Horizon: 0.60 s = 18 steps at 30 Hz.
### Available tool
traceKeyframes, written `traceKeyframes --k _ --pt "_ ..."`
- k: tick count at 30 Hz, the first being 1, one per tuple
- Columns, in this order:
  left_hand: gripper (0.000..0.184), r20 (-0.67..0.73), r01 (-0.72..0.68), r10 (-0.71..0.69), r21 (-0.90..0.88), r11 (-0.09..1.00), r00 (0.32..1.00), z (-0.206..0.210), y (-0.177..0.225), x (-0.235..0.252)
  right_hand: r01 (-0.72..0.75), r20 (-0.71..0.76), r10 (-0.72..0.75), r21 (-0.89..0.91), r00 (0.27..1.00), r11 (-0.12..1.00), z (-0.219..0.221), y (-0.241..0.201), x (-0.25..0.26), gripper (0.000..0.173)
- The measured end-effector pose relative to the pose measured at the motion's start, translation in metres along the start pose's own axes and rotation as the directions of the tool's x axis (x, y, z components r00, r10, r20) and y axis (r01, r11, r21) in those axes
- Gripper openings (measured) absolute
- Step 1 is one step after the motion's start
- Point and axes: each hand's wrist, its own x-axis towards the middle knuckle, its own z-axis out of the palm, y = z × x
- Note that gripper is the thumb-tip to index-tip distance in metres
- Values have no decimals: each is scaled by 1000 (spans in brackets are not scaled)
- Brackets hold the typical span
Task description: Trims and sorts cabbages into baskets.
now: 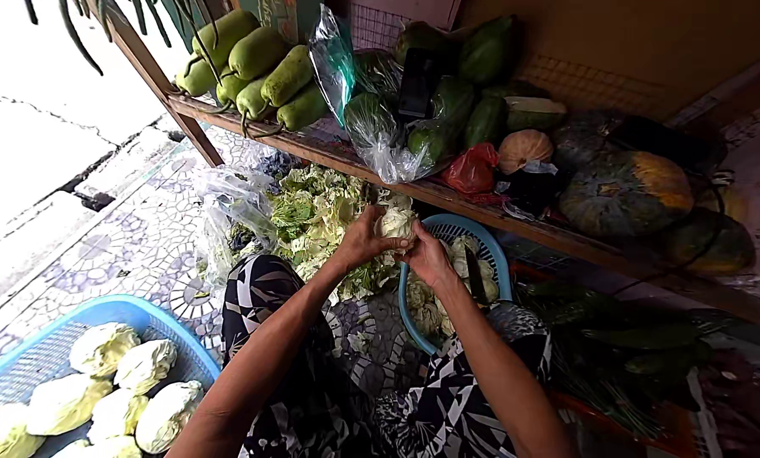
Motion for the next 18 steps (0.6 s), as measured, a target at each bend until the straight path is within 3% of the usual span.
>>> traceKeyframes --k 1,5,8,11,13,15,18 --pt "70 -3 -11 11 13 1000 1000 1 -1 1 0 1 0 1 1000 1000 -2 0 0 46" --pt "21 -93 -123 114 -101 987 989 -3 -6 -1 23 -26 -22 51 999 998 -5 -5 0 40" --pt "23 -109 -346 347 24 938 932 -3 -5 -1 67 21 -67 -17 998 998 -6 -3 4 43" --pt "19 -100 -426 436 104 898 894 -1 -10 2 121 80 -110 -150 991 981 -8 6 7 47" --pt "12 -96 -408 414 84 909 905 -2 -11 3 184 66 -172 -283 983 941 -6 9 8 60" --pt "16 -88 -301 304 46 953 949 -4 -9 3 182 25 -187 -374 982 909 -2 9 9 80" --pt "22 -151 -133 142 71 989 978 -2 -8 3 181 20 -190 -419 982 890 -1 6 10 95"
